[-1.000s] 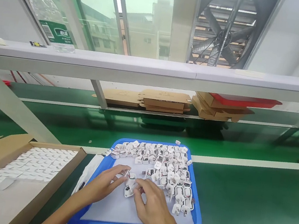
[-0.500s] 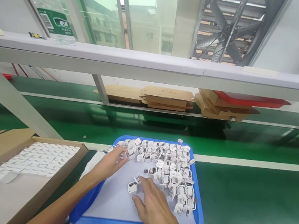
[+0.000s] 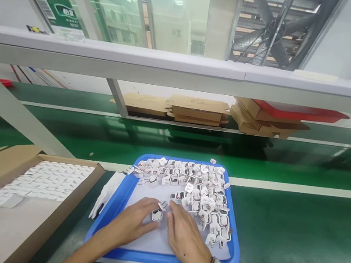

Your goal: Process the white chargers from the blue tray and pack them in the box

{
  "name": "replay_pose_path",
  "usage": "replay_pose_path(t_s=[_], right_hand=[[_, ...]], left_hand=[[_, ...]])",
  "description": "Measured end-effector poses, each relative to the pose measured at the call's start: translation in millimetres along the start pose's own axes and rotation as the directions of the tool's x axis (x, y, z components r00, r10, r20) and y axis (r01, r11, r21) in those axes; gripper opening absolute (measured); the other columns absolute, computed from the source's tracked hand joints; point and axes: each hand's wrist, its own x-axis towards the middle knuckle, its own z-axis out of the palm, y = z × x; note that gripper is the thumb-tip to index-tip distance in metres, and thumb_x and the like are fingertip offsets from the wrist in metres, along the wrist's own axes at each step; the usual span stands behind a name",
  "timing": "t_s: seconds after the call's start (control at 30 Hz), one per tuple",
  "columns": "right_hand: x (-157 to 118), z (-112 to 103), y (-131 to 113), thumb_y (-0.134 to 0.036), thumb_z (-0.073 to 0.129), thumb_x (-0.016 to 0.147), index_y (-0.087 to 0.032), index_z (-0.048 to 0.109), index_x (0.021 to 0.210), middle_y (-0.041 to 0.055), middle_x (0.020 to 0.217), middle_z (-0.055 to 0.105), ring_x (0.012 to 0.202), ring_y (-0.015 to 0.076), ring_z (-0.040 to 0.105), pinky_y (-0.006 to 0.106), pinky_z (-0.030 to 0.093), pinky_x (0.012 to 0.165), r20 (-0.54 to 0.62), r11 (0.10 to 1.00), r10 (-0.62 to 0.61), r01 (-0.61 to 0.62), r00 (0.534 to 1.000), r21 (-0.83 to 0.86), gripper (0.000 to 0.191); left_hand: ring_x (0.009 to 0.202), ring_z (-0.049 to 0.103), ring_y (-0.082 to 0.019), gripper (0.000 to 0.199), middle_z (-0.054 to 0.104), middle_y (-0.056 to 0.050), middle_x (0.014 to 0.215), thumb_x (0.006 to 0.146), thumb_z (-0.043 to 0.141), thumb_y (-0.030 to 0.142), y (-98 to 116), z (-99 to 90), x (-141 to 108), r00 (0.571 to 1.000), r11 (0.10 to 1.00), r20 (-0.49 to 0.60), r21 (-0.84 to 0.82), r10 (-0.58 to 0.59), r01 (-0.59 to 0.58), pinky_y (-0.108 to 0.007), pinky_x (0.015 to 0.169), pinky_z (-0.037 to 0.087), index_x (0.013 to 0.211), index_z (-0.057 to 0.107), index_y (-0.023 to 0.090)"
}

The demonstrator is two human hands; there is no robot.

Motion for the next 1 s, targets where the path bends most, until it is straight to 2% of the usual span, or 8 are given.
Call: replay_pose_path(t_s=[0.13,0.27,0.37,0.47,0.6,0.7,0.83,1.0], right_hand=[[3.6,-2.0,4.2,-0.041,0.046,0.109,-0.022,0.054,0.151,0.0124,0.141,0.068,0.130,0.0292,0.066,0.049,0.053,0.111,-0.057,0.989,-0.005,0.014,0.998,0.149,0.047],[8.8,-11.2,3.6,-0.031,0.056,0.106,-0.030,0.064,0.141,0.0083,0.132,0.070,0.118,0.0224,0.070,0.040,0.058,0.104,-0.120,0.933,-0.196,0.223,0.973,0.283,0.035],[9.9,-16.5,3.5,-0.024,0.060,0.105,-0.034,0.067,0.138,0.0074,0.134,0.067,0.125,0.0222,0.065,0.038,0.057,0.105,-0.100,0.890,-0.326,0.341,0.940,0.302,0.035],[9.2,-18.0,3.5,-0.021,0.061,0.104,-0.034,0.068,0.137,0.0087,0.139,0.064,0.130,0.0242,0.062,0.041,0.057,0.105,-0.083,0.876,-0.390,0.398,0.917,0.272,0.036],[9.1,-16.1,0.2,-0.015,0.063,0.102,-0.037,0.066,0.138,0.0074,0.142,0.063,0.124,0.0235,0.063,0.042,0.058,0.101,-0.021,0.863,-0.457,0.449,0.889,0.231,0.042],[10.6,-13.7,-0.8,-0.013,0.067,0.100,-0.034,0.068,0.133,0.0073,0.127,0.071,0.114,0.0237,0.066,0.042,0.058,0.096,-0.047,0.851,-0.464,0.460,0.885,0.252,0.039],[11.6,-14.9,1.9,-0.013,0.063,0.101,-0.031,0.073,0.122,0.0057,0.104,0.073,0.097,0.0208,0.070,0.036,0.060,0.084,-0.143,0.846,-0.384,0.409,0.912,0.341,0.029],[8.8,-23.3,1.4,-0.017,0.055,0.105,-0.032,0.065,0.137,0.0111,0.125,0.070,0.118,0.0249,0.066,0.043,0.059,0.097,-0.090,0.860,-0.344,0.352,0.935,0.370,0.036]], left_hand=[[0.096,0.074,-0.025,0.029,0.076,-0.005,0.116,0.094,0.060,0.018,20.2,-0.5,4.3,1.000,0.994,0.000,-0.110,-0.022,0.021,-0.038,0.088,0.058,0.122,0.065,0.024],[0.079,0.068,-0.017,0.025,0.075,0.001,0.107,0.088,0.070,0.022,33.3,-11.8,3.8,0.995,0.914,-0.010,-0.397,-0.102,0.090,-0.029,0.078,0.055,0.112,0.065,0.025],[0.080,0.064,-0.017,0.024,0.070,0.001,0.099,0.083,0.076,0.024,33.4,-10.1,1.8,0.992,0.836,-0.017,-0.540,-0.126,0.097,-0.027,0.073,0.053,0.105,0.065,0.023],[0.089,0.064,-0.020,0.030,0.067,-0.003,0.102,0.083,0.078,0.027,27.2,-2.6,0.1,0.993,0.766,-0.056,-0.642,-0.105,0.045,-0.027,0.074,0.053,0.112,0.070,0.022],[0.089,0.063,-0.021,0.021,0.066,-0.005,0.097,0.085,0.078,0.029,20.7,5.7,-2.1,0.994,0.757,-0.061,-0.652,-0.089,0.028,-0.028,0.075,0.051,0.105,0.077,0.022],[0.095,0.066,-0.023,0.023,0.072,-0.007,0.102,0.084,0.080,0.030,20.6,8.7,-3.6,0.995,0.714,-0.043,-0.699,-0.092,0.036,-0.030,0.079,0.052,0.105,0.077,0.021],[0.110,0.068,-0.029,0.040,0.072,-0.013,0.121,0.087,0.078,0.033,24.3,3.0,-5.8,0.997,0.517,0.053,-0.852,-0.064,0.079,-0.038,0.093,0.055,0.124,0.072,0.019],[0.119,0.067,-0.030,0.038,0.072,-0.014,0.127,0.096,0.070,0.036,28.0,-8.6,-5.3,0.992,0.361,0.120,-0.927,0.034,0.100,-0.044,0.105,0.051,0.130,0.072,0.019]])
